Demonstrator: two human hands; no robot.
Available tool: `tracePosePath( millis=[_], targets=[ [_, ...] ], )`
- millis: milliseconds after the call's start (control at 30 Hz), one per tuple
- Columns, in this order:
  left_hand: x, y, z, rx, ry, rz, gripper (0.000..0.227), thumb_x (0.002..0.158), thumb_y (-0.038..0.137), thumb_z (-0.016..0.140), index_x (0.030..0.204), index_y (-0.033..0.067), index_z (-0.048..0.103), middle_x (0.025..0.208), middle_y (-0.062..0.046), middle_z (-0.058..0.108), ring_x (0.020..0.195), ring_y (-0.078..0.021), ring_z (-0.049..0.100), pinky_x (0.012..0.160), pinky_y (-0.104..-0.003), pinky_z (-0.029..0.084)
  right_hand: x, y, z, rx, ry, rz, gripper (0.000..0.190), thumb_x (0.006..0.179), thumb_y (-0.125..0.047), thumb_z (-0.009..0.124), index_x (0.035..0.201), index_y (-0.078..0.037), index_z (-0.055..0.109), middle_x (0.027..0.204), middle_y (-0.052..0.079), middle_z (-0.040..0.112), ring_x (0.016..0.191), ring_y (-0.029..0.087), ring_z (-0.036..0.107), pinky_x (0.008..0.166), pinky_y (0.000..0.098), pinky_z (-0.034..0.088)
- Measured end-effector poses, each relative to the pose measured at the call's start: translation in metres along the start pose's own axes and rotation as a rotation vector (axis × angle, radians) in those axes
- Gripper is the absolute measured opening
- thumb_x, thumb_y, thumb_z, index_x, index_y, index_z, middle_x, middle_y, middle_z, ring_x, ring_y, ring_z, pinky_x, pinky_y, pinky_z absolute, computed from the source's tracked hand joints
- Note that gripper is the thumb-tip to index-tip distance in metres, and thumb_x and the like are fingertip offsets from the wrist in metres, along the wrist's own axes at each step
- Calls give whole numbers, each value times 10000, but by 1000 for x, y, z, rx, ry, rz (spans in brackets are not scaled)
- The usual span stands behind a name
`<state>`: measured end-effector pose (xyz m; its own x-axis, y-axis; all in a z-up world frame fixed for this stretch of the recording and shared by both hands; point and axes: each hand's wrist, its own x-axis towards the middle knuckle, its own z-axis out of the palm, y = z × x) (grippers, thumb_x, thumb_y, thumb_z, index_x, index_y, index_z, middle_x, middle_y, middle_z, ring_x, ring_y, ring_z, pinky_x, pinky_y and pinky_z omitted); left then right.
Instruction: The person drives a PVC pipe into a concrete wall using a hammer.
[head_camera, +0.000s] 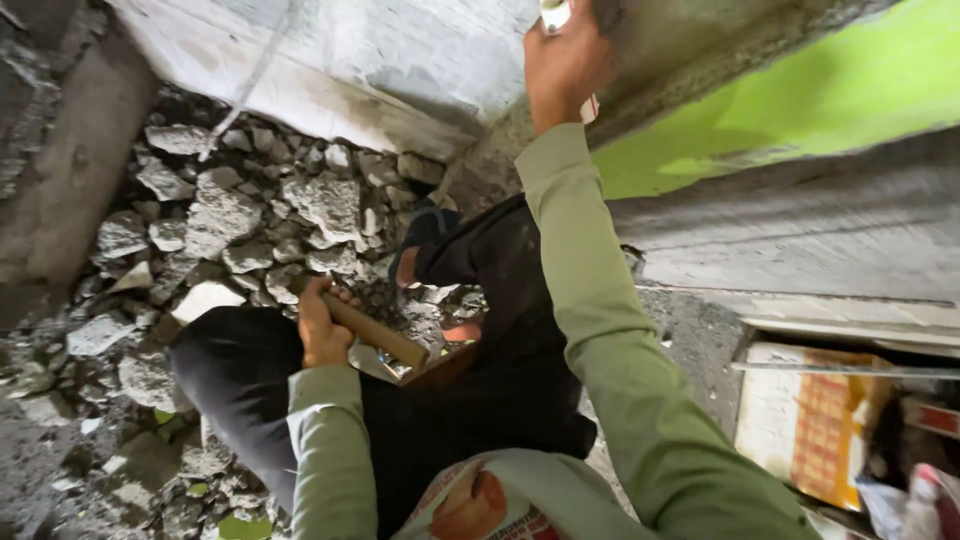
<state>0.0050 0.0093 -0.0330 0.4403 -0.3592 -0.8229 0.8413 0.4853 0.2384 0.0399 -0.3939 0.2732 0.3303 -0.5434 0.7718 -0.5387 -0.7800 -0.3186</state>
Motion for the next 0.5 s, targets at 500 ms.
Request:
tracePosePath(
  millis=[500],
  targets=[
    [-13,5,-5,-32,50,23,111,879,185,632,867,102,559,687,-20,502,592,-196,508,546,-361,489,-9,17,4,-110,41,-259,266,795,-268,804,922,-77,669,835,163,703,752,420,673,631,540,520]
  ],
)
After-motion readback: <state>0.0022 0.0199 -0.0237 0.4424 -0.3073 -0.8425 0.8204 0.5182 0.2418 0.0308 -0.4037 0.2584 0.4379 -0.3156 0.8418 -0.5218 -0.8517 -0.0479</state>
